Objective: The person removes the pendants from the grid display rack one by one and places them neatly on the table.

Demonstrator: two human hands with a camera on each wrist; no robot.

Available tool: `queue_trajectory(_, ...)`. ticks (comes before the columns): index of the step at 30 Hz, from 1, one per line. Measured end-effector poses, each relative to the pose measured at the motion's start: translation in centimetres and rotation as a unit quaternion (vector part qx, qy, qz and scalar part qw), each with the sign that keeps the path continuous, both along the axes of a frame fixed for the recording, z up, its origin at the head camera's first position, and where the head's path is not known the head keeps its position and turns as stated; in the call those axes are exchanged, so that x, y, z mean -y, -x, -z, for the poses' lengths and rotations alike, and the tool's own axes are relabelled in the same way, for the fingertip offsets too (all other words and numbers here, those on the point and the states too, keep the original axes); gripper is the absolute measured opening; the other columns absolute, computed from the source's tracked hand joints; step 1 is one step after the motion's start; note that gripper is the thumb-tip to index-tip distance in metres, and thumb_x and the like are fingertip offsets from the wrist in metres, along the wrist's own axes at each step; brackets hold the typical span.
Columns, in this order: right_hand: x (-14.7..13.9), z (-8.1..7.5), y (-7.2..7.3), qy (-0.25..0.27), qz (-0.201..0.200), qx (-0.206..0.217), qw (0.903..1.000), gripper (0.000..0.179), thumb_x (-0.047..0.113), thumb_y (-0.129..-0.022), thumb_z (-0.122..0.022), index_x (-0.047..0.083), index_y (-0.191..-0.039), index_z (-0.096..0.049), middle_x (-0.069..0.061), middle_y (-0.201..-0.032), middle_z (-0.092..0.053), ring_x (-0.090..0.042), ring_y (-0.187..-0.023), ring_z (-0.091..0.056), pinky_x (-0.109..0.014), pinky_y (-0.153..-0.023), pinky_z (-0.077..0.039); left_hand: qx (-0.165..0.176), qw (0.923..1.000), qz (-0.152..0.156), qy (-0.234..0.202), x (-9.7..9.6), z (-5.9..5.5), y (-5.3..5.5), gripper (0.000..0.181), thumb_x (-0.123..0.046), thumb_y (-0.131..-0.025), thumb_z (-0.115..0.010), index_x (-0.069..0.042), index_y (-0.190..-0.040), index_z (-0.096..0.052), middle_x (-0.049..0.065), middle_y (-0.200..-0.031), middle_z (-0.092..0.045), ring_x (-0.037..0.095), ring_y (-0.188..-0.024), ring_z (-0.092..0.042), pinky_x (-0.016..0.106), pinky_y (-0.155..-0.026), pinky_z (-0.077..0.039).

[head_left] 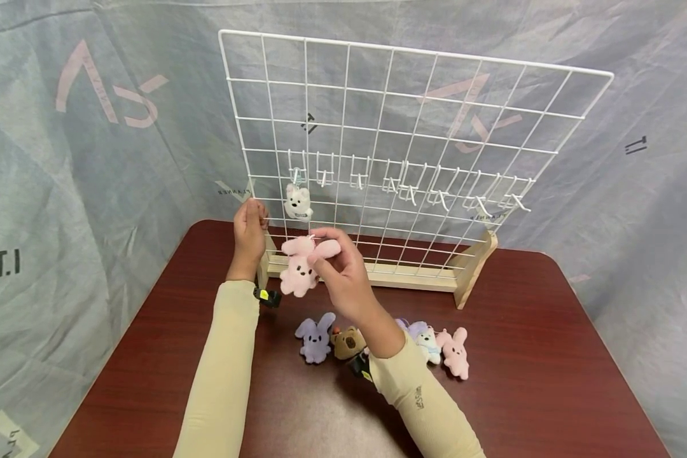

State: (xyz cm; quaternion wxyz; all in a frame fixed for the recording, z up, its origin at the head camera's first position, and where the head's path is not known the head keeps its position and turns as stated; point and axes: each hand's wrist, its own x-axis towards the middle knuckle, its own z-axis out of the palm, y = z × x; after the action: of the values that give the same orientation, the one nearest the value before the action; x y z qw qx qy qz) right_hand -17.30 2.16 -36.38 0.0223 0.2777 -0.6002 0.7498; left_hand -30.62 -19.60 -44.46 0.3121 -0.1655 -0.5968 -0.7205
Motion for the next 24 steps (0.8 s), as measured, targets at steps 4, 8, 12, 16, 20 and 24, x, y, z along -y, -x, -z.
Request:
queue_trajectory(4, 0.3, 0.7, -0.1, -0.024, -0.01, 0.036, 0.999, 0.032, -0.003, -0.102, -0.056, -0.009, -0.133, -0.052, -0.028, -0.109, -0.064, -0.004, -0.077, -0.068, -0.021, -0.061, -0.055, 0.006, 1.0, 0.004, -0.003, 0.1, 0.1, -0.1, 0.051, -0.024, -0.116, -0.033, 0.013, -0.082, -0.033, -0.006, -0.067, -0.037, 0.01, -0.057, -0.03, 0.021, -0.054, -0.025)
queue_trajectory(8, 0.4, 1.6, -0.1, -0.059, -0.018, 0.059, 0.9963, 0.027, -0.002, -0.102, -0.06, -0.007, -0.128, -0.056, -0.018, -0.103, -0.065, -0.006, -0.072, -0.067, -0.022, -0.06, -0.055, 0.015, 0.9998, 0.011, -0.007, 0.2, 0.1, -0.1, 0.051, -0.024, -0.117, -0.033, 0.014, -0.082, -0.032, -0.006, -0.066, -0.038, 0.01, -0.057, -0.03, 0.02, -0.054, -0.026)
queue_trajectory(12, 0.6, 2.5, 0.0, -0.096, -0.029, 0.083, 0.9915, 0.023, 0.001, -0.101, -0.064, -0.003, -0.123, -0.06, -0.004, -0.098, -0.064, -0.009, -0.069, -0.064, -0.022, -0.059, -0.054, 0.022, 0.9993, 0.025, -0.018, 0.2, -0.1, -0.1, 0.051, -0.022, -0.117, -0.031, 0.015, -0.081, -0.031, -0.003, -0.066, -0.036, 0.012, -0.057, -0.03, 0.021, -0.055, -0.025)
queue_trajectory(16, 0.8, 3.1, 0.1, -0.127, -0.049, 0.108, 0.9848, 0.021, 0.002, -0.099, -0.067, -0.001, -0.12, -0.062, -0.002, -0.097, -0.066, -0.01, -0.069, -0.066, -0.026, -0.059, -0.056, 0.034, 0.9987, 0.027, -0.028, 0.3, -0.4, -0.1, 0.048, -0.018, -0.116, -0.029, 0.011, -0.079, -0.033, 0.002, -0.065, -0.034, 0.014, -0.057, -0.029, 0.022, -0.055, -0.025)
queue_trajectory(20, 0.7, 3.7, 0.3, -0.171, -0.062, 0.112, 0.9769, 0.015, 0.004, -0.099, -0.068, 0.001, -0.113, -0.064, 0.0, -0.09, -0.063, -0.011, -0.066, -0.062, -0.027, -0.06, -0.054, 0.053, 0.9982, 0.022, -0.02, 0.3, -0.7, -0.3, 0.05, -0.02, -0.117, -0.027, 0.012, -0.079, -0.034, 0.005, -0.066, -0.034, 0.016, -0.057, -0.029, 0.023, -0.055, -0.026)
queue_trajectory(24, 0.6, 4.2, 0.3, -0.226, -0.072, 0.11, 0.9653, 0.011, 0.009, -0.099, -0.071, 0.008, -0.108, -0.066, 0.002, -0.084, -0.063, -0.011, -0.067, -0.06, -0.024, -0.06, -0.05, 0.068, 0.9975, 0.015, -0.004, 0.3, -0.8, -0.4, 0.052, -0.022, -0.117, -0.025, 0.013, -0.081, -0.037, 0.005, -0.067, -0.035, 0.014, -0.058, -0.033, 0.027, -0.056, -0.026)
